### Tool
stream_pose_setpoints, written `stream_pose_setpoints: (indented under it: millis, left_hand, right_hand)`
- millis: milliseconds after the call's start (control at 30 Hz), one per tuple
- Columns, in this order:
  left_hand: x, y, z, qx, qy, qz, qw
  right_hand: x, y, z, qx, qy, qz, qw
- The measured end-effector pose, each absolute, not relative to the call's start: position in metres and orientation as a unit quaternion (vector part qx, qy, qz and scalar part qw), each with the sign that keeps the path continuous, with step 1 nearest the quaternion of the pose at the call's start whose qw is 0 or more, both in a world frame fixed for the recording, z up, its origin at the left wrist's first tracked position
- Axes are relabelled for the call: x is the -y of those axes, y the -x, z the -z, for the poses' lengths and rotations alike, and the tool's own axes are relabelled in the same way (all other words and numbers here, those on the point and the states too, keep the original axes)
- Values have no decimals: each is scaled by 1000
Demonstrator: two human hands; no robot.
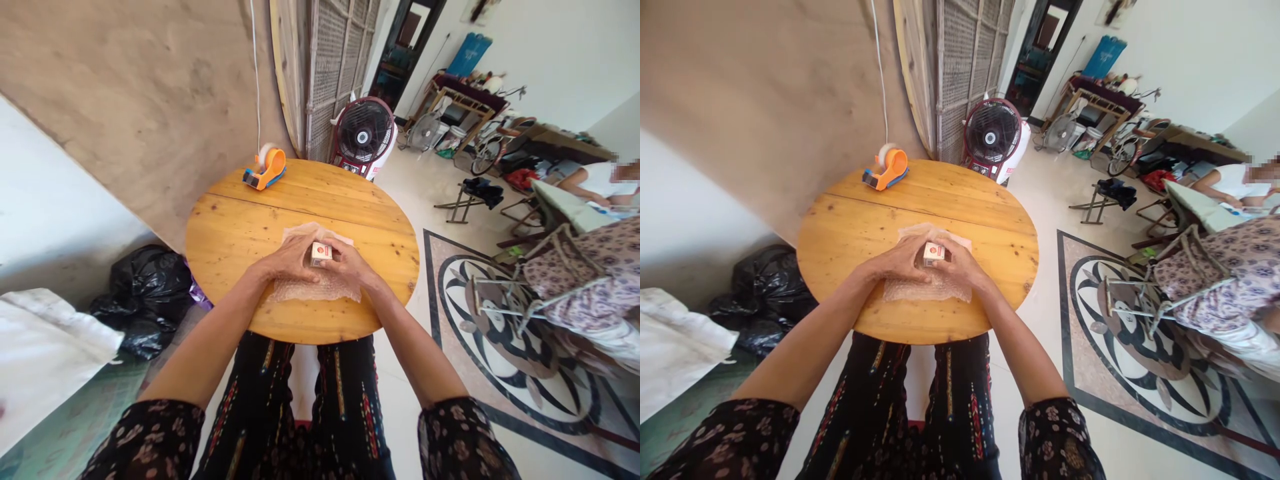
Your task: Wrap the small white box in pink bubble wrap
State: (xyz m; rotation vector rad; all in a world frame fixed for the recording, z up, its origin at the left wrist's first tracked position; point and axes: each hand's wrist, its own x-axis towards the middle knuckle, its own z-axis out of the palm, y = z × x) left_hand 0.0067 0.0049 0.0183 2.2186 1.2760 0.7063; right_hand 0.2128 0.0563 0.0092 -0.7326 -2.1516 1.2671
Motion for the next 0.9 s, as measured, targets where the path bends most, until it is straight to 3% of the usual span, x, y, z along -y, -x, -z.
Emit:
stream_pose_setpoints:
  millis: [900]
  left_hand:
    - [0, -7, -30, -430, -817, -312, 225]
  right_hand:
    - [-50, -211, -8, 807, 290, -433, 279]
